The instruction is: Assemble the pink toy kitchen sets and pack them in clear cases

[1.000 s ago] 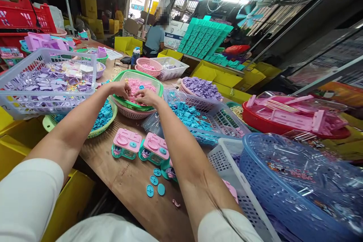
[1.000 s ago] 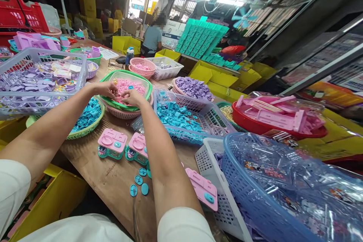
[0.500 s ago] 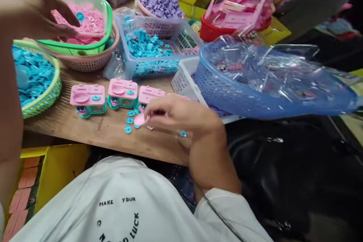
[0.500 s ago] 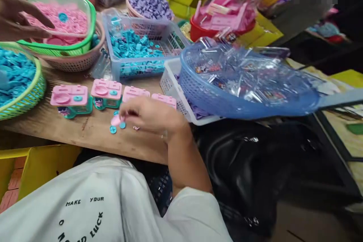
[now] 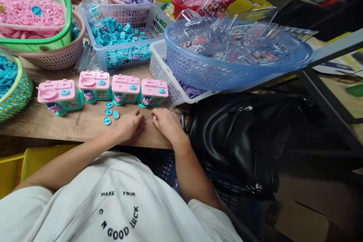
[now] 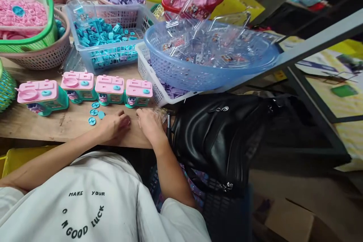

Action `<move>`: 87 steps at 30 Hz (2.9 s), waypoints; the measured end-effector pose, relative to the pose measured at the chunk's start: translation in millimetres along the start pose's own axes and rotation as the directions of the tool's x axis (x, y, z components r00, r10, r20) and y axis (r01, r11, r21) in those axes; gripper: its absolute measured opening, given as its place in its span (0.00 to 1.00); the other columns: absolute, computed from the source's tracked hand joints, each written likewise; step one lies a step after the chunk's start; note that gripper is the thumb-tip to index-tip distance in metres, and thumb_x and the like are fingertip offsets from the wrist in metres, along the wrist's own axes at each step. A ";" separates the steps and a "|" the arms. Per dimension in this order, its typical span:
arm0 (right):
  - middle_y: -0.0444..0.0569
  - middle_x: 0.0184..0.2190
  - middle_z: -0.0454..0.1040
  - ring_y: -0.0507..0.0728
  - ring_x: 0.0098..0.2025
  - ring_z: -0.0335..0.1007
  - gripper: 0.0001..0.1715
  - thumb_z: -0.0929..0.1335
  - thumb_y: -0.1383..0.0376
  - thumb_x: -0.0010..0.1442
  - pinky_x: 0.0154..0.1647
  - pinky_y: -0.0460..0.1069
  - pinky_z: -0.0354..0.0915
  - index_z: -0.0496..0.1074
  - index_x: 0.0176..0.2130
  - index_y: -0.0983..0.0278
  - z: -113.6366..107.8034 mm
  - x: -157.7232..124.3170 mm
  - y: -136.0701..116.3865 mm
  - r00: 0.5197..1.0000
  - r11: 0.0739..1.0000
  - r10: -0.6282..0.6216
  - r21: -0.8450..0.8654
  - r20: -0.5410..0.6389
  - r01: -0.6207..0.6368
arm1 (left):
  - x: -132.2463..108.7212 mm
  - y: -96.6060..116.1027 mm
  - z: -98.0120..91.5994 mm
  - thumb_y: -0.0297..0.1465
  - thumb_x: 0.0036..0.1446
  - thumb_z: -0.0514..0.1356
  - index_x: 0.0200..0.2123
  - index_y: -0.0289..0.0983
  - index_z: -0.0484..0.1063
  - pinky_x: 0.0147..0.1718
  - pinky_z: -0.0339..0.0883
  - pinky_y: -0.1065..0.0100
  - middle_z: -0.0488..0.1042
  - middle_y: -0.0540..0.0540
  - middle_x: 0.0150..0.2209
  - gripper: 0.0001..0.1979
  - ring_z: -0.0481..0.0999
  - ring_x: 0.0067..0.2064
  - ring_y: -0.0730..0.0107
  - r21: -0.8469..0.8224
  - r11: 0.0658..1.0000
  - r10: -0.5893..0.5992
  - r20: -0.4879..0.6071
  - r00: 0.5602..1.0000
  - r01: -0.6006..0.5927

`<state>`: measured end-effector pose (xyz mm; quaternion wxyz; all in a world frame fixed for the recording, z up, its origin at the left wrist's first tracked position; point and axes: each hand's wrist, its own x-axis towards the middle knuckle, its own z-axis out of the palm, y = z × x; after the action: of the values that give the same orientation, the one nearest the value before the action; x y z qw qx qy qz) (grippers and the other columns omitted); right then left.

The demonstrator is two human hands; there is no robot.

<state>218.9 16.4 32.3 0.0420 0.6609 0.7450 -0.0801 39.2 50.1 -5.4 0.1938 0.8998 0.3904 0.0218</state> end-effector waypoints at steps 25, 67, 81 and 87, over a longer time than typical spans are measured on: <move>0.42 0.24 0.76 0.51 0.21 0.70 0.19 0.68 0.47 0.60 0.23 0.46 0.68 0.69 0.35 0.60 52.0 13.9 -43.5 0.998 0.099 0.056 0.995 -0.006 0.000 | -47.4 -30.7 2.6 0.50 0.57 0.59 0.36 0.41 0.60 0.15 0.56 0.75 0.69 0.55 0.23 0.20 0.67 0.18 0.76 -0.922 0.279 -0.437 0.126 0.891 0.268; 0.50 0.39 0.81 0.57 0.40 0.79 0.12 0.67 0.61 0.67 0.46 0.52 0.73 0.71 0.50 0.60 37.5 5.9 -83.1 0.767 0.635 0.097 0.633 -0.634 0.443 | -39.4 -22.0 -10.4 0.33 0.60 0.54 0.28 0.37 0.69 0.29 0.59 0.69 0.73 0.46 0.26 0.10 0.70 0.28 0.68 -0.549 0.799 -0.468 -0.313 0.826 0.245; 0.46 0.37 0.82 0.59 0.47 0.71 0.11 0.66 0.62 0.70 0.55 0.56 0.51 0.78 0.39 0.59 0.9 114.8 -50.1 0.661 0.879 -0.353 0.008 -0.662 0.477 | -2.5 -70.8 -71.4 0.34 0.66 0.51 0.41 0.33 0.73 0.40 0.66 0.66 0.76 0.40 0.41 0.14 0.74 0.41 0.65 -0.468 0.883 -0.356 -0.616 0.702 0.037; 0.44 0.34 0.82 0.59 0.48 0.68 0.09 0.66 0.64 0.70 0.59 0.58 0.47 0.76 0.38 0.59 -5.0 111.7 -52.4 0.687 0.886 -0.414 -0.092 -0.597 0.455 | 1.2 -87.7 -58.1 0.26 0.66 0.47 0.46 0.34 0.71 0.43 0.67 0.60 0.76 0.39 0.42 0.14 0.70 0.43 0.58 -0.069 0.994 0.025 -0.626 0.779 -0.087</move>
<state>153.4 120.6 21.7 -0.2376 0.4569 0.8511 0.1023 -31.9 124.6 16.1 0.0953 0.8428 0.4041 0.3426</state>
